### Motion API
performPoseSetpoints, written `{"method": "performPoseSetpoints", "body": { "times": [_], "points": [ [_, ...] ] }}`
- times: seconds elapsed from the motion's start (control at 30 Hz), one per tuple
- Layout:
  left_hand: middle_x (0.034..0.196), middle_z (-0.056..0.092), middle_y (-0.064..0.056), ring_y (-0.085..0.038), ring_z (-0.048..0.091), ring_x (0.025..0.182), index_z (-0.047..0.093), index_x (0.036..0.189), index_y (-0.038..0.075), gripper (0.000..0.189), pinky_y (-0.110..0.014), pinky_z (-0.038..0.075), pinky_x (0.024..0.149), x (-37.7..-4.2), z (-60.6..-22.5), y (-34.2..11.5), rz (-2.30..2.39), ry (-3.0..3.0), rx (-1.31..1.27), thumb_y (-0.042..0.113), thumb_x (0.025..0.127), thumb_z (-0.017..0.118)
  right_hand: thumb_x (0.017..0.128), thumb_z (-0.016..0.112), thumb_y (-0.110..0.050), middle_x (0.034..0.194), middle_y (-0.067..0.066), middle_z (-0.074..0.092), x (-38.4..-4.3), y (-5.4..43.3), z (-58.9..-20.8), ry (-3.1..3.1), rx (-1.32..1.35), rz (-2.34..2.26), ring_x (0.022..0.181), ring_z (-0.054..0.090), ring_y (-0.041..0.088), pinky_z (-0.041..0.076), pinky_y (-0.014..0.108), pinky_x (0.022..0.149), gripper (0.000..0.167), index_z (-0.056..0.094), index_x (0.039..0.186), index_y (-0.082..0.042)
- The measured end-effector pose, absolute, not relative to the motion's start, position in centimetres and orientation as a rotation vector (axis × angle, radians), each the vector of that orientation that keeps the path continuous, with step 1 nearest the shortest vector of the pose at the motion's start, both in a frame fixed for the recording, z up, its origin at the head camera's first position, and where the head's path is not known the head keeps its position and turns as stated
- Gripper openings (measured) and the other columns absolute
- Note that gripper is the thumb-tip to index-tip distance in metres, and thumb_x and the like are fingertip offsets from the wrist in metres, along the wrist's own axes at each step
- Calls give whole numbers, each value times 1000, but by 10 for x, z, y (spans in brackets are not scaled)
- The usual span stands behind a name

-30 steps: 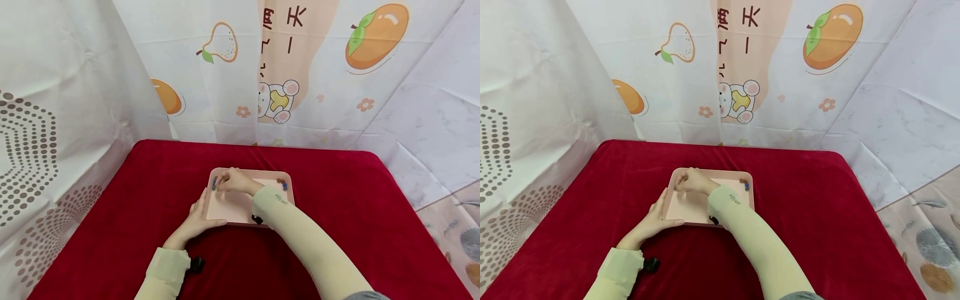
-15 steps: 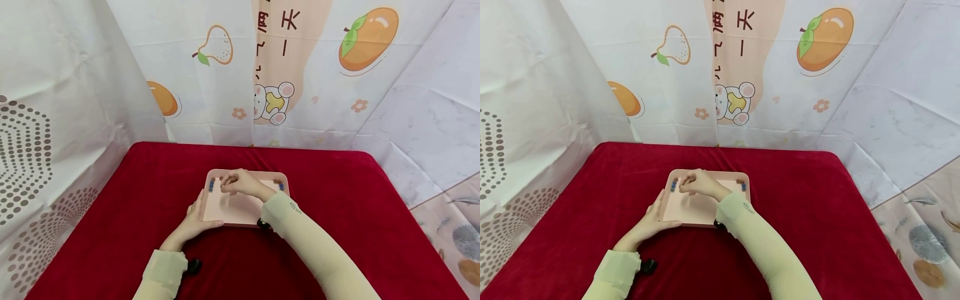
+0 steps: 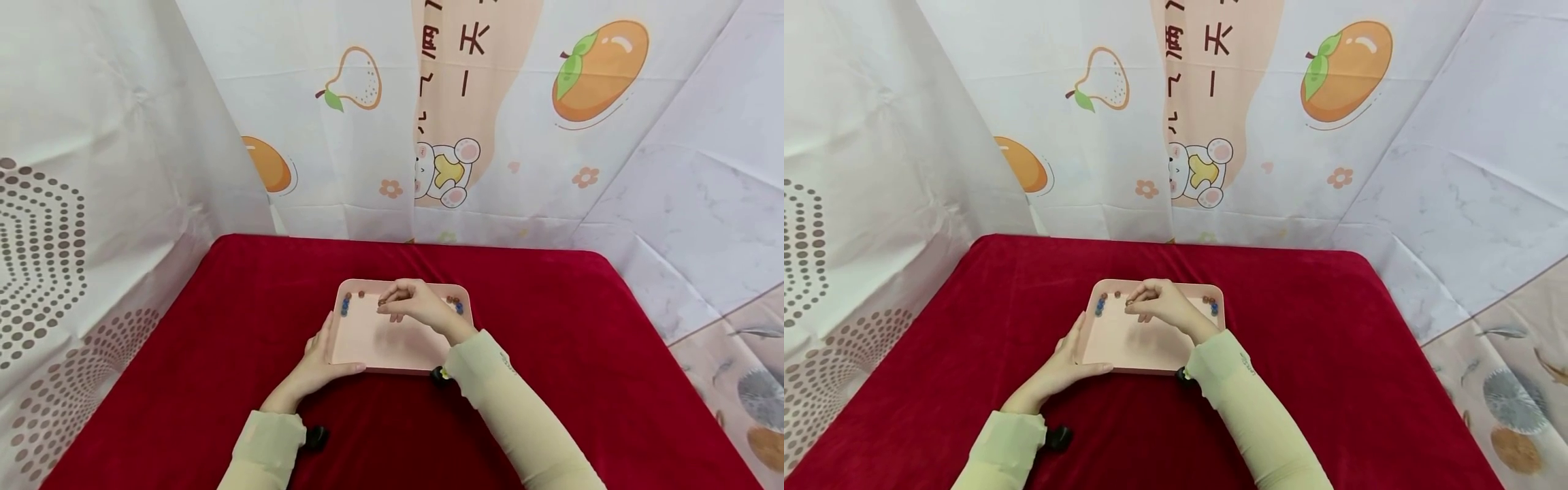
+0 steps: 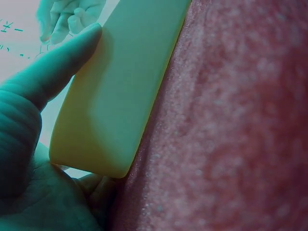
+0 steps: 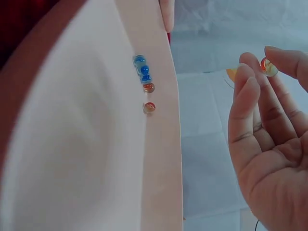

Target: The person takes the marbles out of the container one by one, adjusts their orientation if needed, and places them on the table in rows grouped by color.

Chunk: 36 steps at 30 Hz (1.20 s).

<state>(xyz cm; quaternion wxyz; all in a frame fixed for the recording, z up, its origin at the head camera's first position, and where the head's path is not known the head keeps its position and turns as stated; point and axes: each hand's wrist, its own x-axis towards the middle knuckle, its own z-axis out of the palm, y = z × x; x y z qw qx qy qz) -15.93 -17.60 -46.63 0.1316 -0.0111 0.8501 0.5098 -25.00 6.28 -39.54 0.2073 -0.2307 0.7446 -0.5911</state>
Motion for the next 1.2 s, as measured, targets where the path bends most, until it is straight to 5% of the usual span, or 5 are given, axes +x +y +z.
{"method": "performPoseSetpoints", "body": {
  "times": [0.13,0.33,1.2],
  "points": [
    [165,1,-18,-37,5,147,-9,160,23,131,-72,20,111,-160,-466,-175,1477,2472,-24,47,72,86,88,73,-15,92,-1,74,-245,73,-401,2053,-591,-1706,81,64,42,53,55,83,20,67,104,-4],
    [165,3,-18,-37,7,147,-7,160,23,130,-69,22,112,-159,-467,-172,1470,2477,-28,45,72,86,88,72,-10,88,-5,74,-236,88,-406,2012,-545,-1828,69,64,18,53,28,71,19,67,104,-1],
    [166,1,-15,-37,4,147,-9,160,20,129,-67,19,115,-159,-467,-175,1439,2507,18,43,74,85,93,68,-7,91,-2,76,-223,176,-414,1979,-306,-2245,72,66,12,54,25,69,12,67,104,-6]
  ]
}}
